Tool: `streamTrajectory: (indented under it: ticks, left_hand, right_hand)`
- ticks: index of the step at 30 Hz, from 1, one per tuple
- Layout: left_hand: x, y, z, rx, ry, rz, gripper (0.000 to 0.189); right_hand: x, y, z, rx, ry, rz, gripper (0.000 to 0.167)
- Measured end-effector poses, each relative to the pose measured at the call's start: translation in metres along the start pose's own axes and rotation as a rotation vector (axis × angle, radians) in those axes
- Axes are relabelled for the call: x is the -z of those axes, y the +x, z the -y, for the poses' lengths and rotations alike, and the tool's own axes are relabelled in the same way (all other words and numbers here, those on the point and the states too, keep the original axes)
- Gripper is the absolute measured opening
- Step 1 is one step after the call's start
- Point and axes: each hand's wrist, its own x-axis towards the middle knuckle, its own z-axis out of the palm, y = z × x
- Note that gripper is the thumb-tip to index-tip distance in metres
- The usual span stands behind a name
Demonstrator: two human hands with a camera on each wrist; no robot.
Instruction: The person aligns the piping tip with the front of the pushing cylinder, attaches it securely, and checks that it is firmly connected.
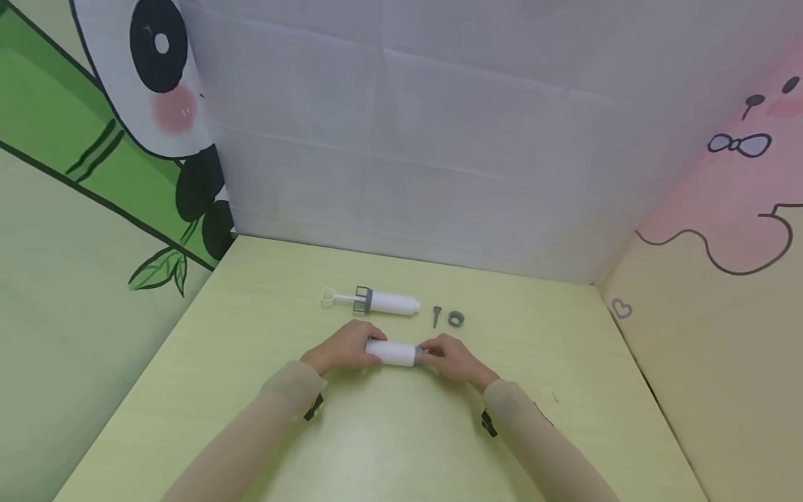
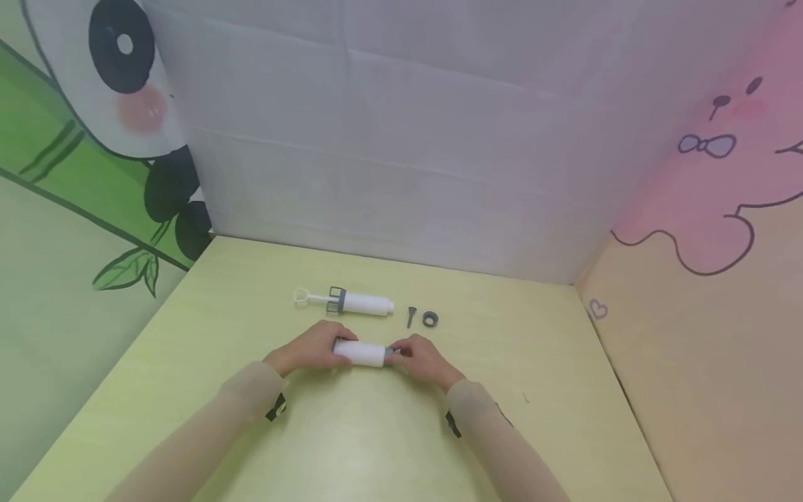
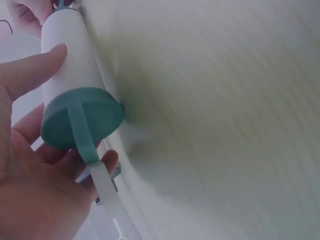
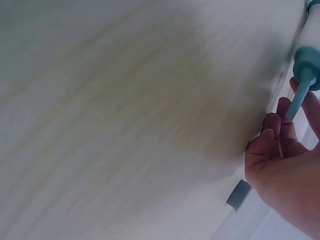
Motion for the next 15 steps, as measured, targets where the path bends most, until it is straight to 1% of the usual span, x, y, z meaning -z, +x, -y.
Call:
streamTrajectory:
  ticks: [5, 9, 12, 15]
  left_hand:
    - [0.001, 0.001, -0.002, 0.002, -0.007, 0.013, 0.043]
    - [0.002, 0.003, -0.002, 0.005, 0.009, 0.014, 0.051]
    - [0.002, 0.006, -0.002, 0.023, 0.037, 0.015, 0.058]
    - [0.003, 0.009, -0.004, 0.038, 0.036, 0.023, 0.062]
  right_hand:
    - [0.004, -0.002, 0.001, -0.019, 0.008, -0.015, 0.04]
    - [0.008, -0.003, 0.0, -0.026, 0.034, -0.041, 0.04]
    - [0.012, -0.003, -0.002, -0.026, 0.06, -0.075, 0.039]
    - [0.015, -0.003, -0.006, -0.025, 0.081, -0.119, 0.038]
